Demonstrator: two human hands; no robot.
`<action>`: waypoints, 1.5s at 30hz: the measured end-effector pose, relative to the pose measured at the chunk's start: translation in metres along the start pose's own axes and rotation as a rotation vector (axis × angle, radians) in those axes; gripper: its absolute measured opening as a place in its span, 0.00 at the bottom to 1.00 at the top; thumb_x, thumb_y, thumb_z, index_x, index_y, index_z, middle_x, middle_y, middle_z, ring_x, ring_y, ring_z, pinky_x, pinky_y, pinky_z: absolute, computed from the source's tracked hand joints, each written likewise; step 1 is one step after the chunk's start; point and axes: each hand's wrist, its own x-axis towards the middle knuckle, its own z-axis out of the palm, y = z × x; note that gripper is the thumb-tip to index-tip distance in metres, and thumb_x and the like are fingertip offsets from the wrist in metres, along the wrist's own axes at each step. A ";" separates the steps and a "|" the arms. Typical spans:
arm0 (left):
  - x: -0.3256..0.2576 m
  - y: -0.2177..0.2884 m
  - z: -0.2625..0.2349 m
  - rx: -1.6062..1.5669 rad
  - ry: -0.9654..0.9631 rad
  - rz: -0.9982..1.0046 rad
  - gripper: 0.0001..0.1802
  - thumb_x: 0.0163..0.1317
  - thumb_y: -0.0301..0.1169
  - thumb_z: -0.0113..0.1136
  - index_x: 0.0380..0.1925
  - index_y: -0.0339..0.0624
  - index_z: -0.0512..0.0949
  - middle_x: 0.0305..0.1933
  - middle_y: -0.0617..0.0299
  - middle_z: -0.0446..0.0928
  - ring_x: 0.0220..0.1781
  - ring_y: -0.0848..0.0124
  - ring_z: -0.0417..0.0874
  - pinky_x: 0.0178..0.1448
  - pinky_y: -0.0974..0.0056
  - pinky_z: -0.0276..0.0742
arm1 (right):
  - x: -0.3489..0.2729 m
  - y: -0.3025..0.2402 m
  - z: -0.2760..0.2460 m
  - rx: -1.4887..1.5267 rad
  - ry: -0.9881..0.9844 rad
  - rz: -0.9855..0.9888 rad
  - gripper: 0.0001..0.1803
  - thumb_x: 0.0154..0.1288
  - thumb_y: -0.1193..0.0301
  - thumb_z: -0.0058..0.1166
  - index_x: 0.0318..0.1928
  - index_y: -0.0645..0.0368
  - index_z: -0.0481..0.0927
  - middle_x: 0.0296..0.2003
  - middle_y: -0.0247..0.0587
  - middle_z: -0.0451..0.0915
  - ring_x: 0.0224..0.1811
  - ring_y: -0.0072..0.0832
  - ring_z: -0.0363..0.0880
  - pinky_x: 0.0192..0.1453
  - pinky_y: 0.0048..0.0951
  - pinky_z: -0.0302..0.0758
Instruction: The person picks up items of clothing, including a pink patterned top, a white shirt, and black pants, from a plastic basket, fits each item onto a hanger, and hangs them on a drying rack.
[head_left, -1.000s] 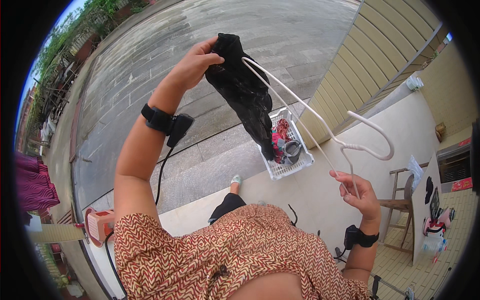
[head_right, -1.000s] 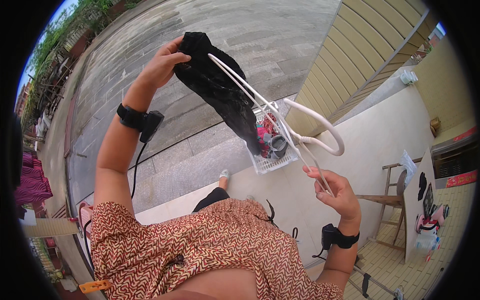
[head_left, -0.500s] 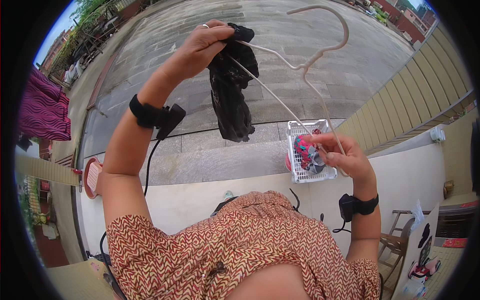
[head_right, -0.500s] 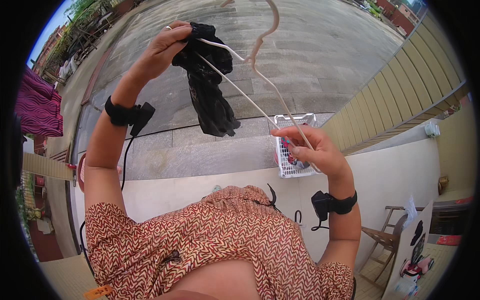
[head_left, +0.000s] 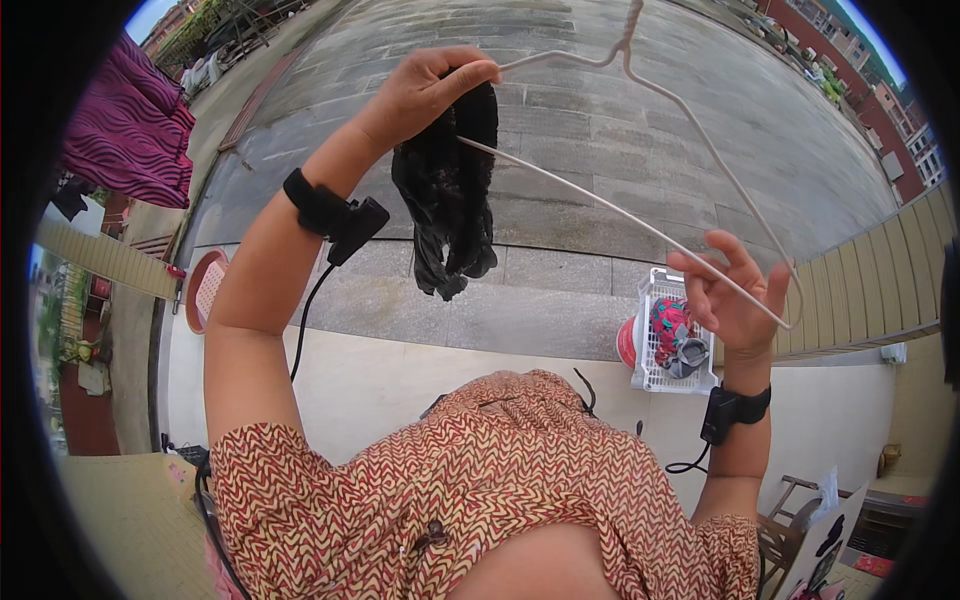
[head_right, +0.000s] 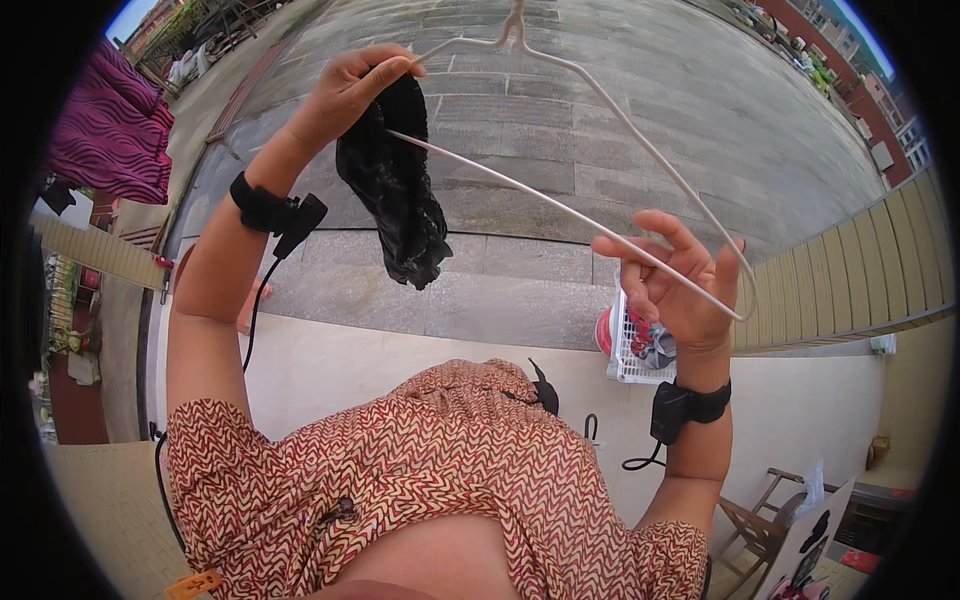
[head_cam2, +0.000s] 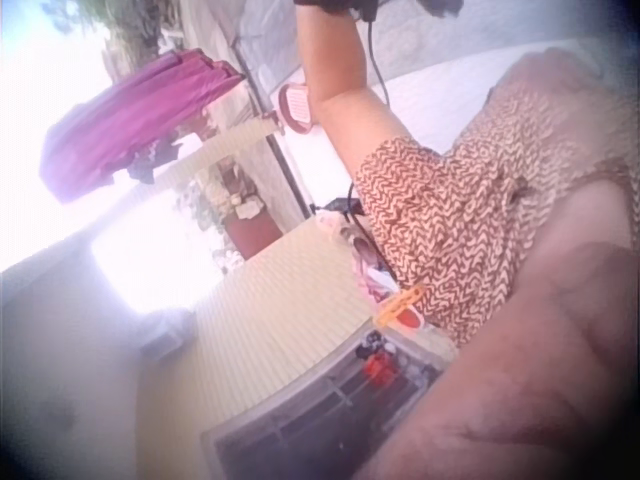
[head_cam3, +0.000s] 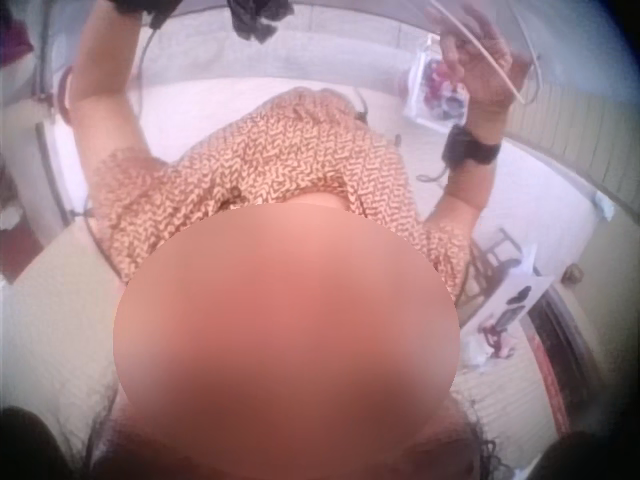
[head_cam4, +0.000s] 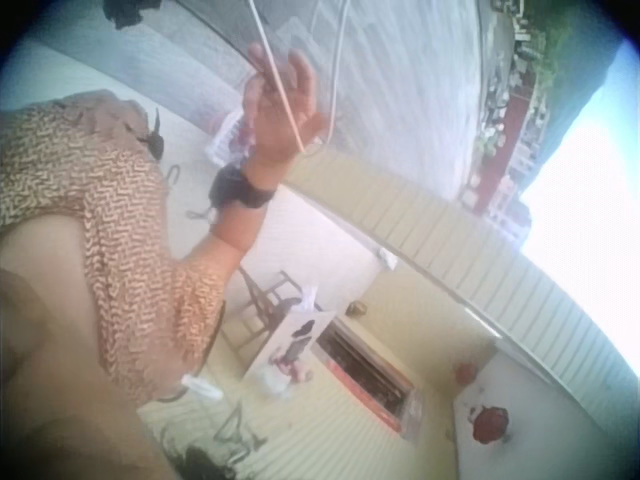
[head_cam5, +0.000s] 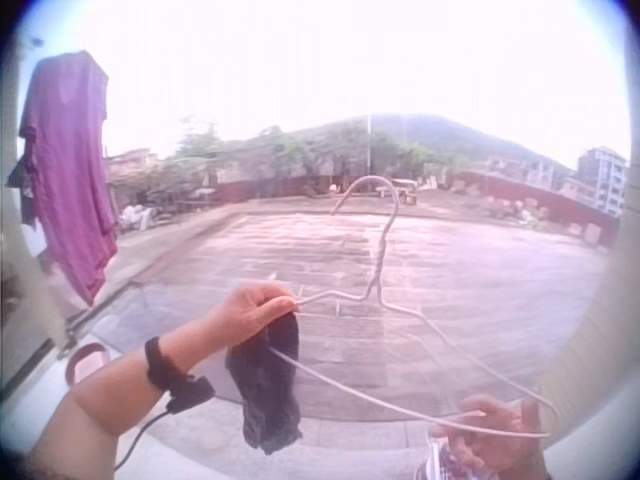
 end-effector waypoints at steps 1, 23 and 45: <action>-0.001 -0.005 -0.005 0.006 0.003 -0.010 0.18 0.66 0.41 0.48 0.33 0.37 0.78 0.36 0.65 0.78 0.42 0.75 0.75 0.51 0.71 0.67 | 0.009 0.009 -0.005 0.008 -0.006 0.006 0.43 0.62 0.38 0.29 0.57 0.66 0.64 0.51 0.66 0.70 0.21 0.21 0.68 0.23 0.16 0.67; -0.066 -0.026 -0.030 0.209 0.271 -0.200 0.15 0.66 0.37 0.48 0.40 0.38 0.79 0.41 0.65 0.78 0.47 0.76 0.74 0.56 0.72 0.65 | 0.144 0.127 -0.093 -1.884 -0.199 0.172 0.16 0.49 0.70 0.58 0.40 0.57 0.73 0.37 0.43 0.72 0.40 0.44 0.74 0.40 0.40 0.72; -0.058 -0.013 0.063 -0.315 0.166 -0.426 0.11 0.66 0.34 0.47 0.41 0.41 0.75 0.40 0.71 0.74 0.45 0.81 0.69 0.54 0.75 0.61 | 0.123 0.007 -0.096 -2.150 0.054 0.340 0.26 0.58 0.46 0.46 0.33 0.58 0.78 0.29 0.46 0.79 0.36 0.45 0.77 0.39 0.42 0.73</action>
